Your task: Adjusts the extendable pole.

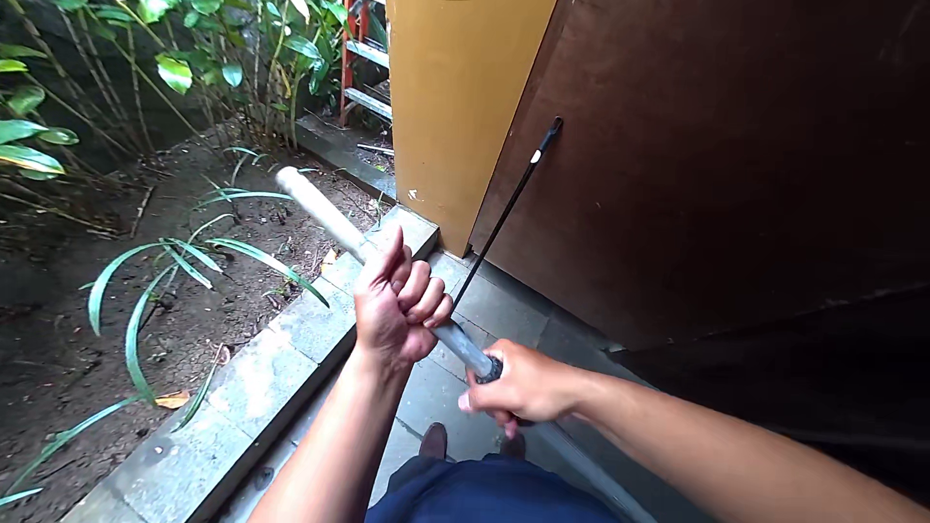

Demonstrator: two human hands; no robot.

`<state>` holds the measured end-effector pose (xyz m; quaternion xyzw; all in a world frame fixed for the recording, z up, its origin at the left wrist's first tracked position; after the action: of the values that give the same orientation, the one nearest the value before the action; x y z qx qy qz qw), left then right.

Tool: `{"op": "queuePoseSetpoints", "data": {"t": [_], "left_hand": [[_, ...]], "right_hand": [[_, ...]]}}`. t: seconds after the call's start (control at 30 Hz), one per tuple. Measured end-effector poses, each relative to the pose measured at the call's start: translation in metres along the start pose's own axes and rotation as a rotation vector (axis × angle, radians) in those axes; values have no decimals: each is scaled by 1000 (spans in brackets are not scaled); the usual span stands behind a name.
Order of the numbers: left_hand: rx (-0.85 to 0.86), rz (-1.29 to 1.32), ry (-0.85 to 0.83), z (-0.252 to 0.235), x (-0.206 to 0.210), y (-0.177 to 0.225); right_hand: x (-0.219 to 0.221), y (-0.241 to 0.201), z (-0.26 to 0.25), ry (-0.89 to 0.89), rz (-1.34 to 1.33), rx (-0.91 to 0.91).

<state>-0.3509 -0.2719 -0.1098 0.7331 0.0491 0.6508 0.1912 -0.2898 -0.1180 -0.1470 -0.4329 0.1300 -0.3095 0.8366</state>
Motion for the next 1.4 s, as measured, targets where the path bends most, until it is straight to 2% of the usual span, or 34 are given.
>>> {"op": "queuePoseSetpoints", "data": {"t": [0.13, 0.2, 0.23, 0.27, 0.3, 0.4, 0.43, 0.47, 0.5, 0.67, 0.7, 0.73, 0.77, 0.8, 0.9, 0.93, 0.97, 1.0, 1.03, 1.17, 1.23, 1.27, 1.3, 1.4], "left_hand": [[34, 108, -499, 32, 55, 10], [78, 154, -657, 32, 66, 15], [90, 147, -648, 27, 63, 13], [95, 123, -561, 18, 55, 10], [87, 77, -395, 10, 44, 6], [83, -111, 183, -8, 22, 0], [76, -138, 251, -8, 18, -1], [59, -117, 211, -6, 17, -1], [40, -61, 80, -3, 20, 0], [70, 154, -615, 17, 59, 11], [85, 181, -707, 16, 67, 13], [96, 187, -732, 14, 68, 15], [107, 161, -685, 8, 62, 16], [109, 112, -550, 0, 54, 16], [86, -160, 137, -28, 27, 16], [78, -229, 299, -32, 21, 14], [70, -253, 357, -37, 19, 13], [58, -238, 322, -39, 19, 12], [44, -202, 231, -40, 22, 13], [60, -20, -223, -24, 56, 28], [84, 56, -385, -13, 77, 38], [98, 76, -422, -11, 82, 41], [115, 84, -416, -9, 83, 44], [136, 13, -172, -8, 88, 49]], "right_hand": [[34, -16, 42, -563, -295, -142], [41, -19, 45, -653, -365, -144], [35, -18, 42, -612, -353, -139], [23, -17, 36, -515, -286, -138], [9, -16, 29, -364, -163, -130], [-12, -15, 18, 216, 308, -22], [-10, -13, 19, 324, 414, 2], [-8, -13, 20, 334, 401, -10], [-5, -12, 21, 229, 288, -40], [34, -12, 41, -619, -476, -189], [39, -15, 43, -698, -541, -200], [37, -17, 40, -691, -530, -227], [26, -20, 36, -595, -431, -271], [10, -26, 31, -423, -249, -309], [-20, -44, 25, 207, 359, -242], [-20, -44, 24, 392, 507, -205], [-20, -43, 22, 504, 561, -187], [-22, -42, 19, 514, 508, -179], [-25, -42, 17, 418, 374, -188], [-4, -49, 32, -278, -286, -231], [12, -50, 40, -478, -418, -270], [14, -52, 44, -447, -377, -282], [14, -57, 47, -315, -248, -289], [11, -76, 61, 294, 351, -269]]}}
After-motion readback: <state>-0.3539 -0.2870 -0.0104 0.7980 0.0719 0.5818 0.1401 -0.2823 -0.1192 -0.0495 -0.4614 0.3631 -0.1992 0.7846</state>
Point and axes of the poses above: each hand's wrist, its own z-axis away from the middle knuckle, its own x-axis out of the palm, y = z × x, the point moved 5 cm from there along -z, towards the middle knuckle, and after that the axes turned 4 degrees about -x, right-handed, at the moved point
